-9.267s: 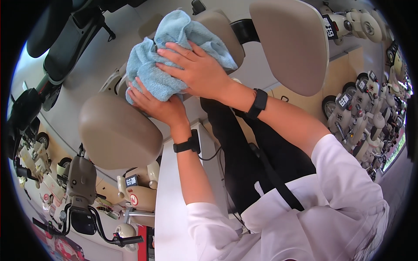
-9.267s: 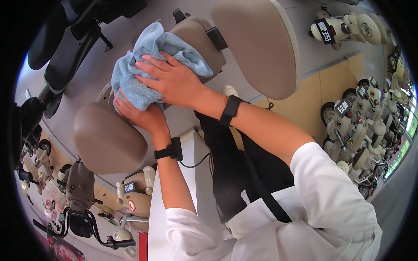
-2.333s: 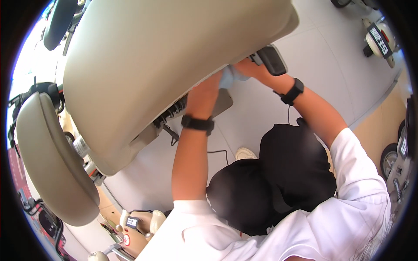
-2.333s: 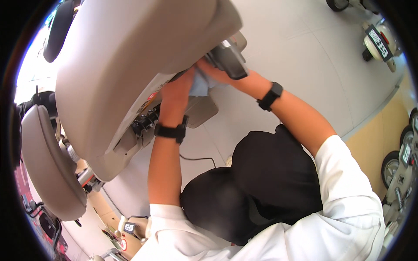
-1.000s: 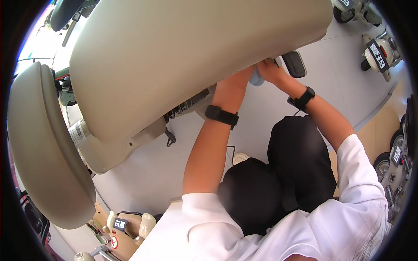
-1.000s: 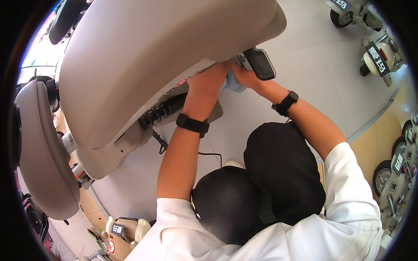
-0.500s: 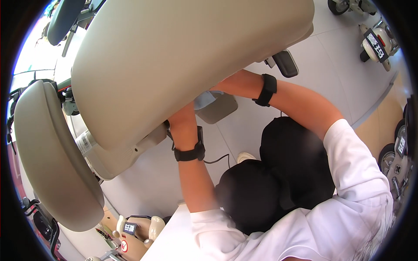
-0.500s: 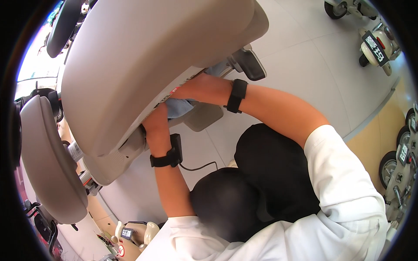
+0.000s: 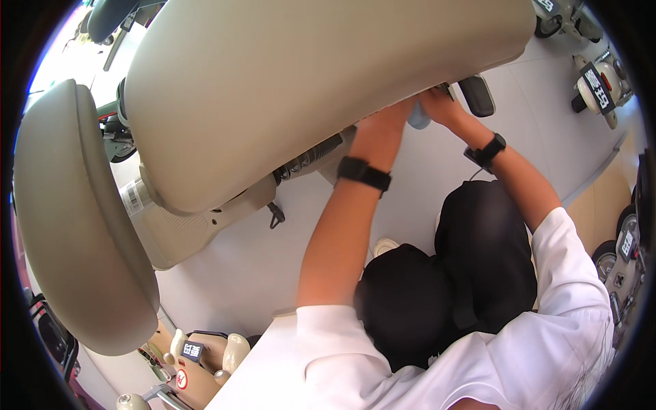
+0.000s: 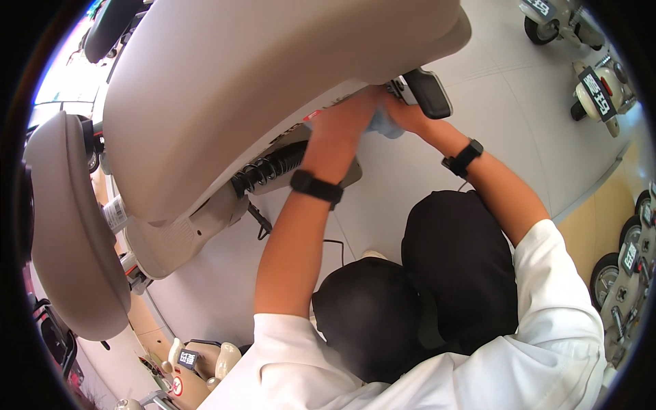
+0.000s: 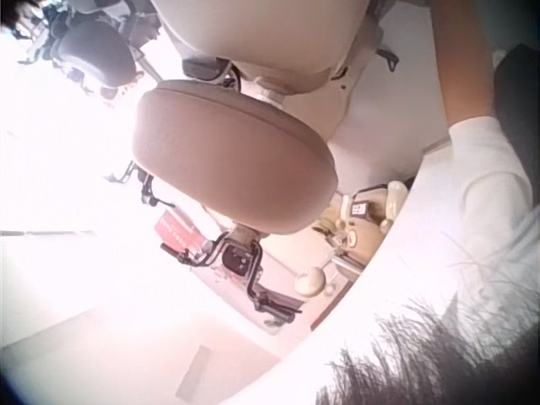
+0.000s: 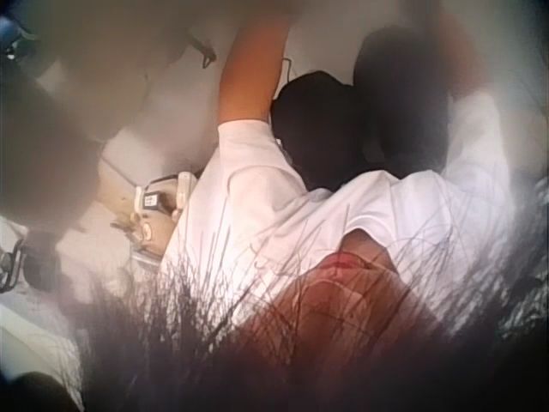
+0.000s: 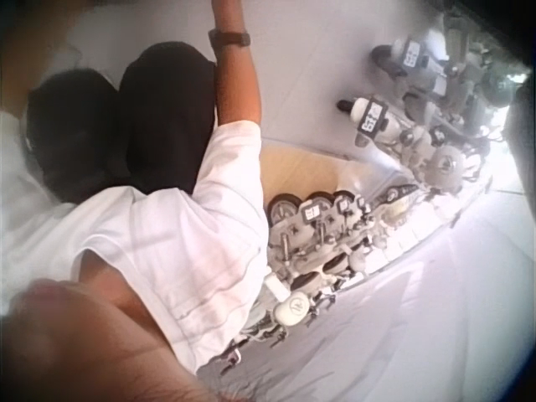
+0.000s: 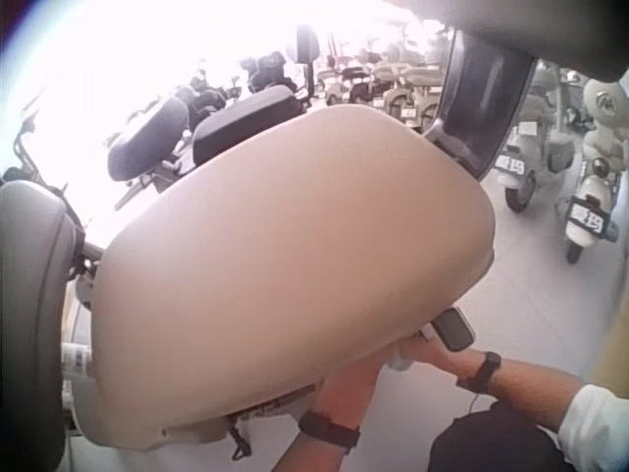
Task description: Wiping down several electric scooters with a blue cloth.
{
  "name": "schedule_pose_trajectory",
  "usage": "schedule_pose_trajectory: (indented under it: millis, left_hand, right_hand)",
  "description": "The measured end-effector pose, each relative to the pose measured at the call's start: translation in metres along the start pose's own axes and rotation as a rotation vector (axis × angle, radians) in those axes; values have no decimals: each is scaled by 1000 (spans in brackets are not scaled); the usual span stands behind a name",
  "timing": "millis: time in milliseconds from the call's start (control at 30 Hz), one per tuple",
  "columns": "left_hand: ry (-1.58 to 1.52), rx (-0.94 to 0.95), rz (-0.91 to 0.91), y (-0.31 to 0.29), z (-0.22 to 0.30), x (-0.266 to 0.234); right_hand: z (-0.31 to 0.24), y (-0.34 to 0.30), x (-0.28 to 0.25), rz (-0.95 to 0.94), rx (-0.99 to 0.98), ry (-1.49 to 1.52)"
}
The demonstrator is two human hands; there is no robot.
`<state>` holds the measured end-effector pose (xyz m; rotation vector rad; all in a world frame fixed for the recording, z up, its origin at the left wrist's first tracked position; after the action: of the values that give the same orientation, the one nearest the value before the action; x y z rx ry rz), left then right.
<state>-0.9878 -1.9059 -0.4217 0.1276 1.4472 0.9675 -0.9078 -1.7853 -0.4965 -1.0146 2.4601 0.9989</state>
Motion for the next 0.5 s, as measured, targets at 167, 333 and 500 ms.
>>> schedule_pose_trajectory:
  millis: [167,333,500]
  left_hand:
    - [-95,-88,-127,9,10,10]
    - [199,-45,175,-24,-16,-19]
    - [411,-41,138,-67,-79,-60]
  right_hand:
    - [27,-24,-4,-183,346,192]
    - [-15,-3,10,-172,129,90]
    - [-99,30,30,-375,-211,-43]
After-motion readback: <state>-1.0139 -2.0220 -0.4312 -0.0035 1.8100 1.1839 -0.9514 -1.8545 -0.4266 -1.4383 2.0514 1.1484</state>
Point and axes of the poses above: each hand's wrist, its own y-axis towards the middle knuckle, its own x-axis out of the palm, z = x × y, the point moved 3 cm from there along y, towards the middle knuckle
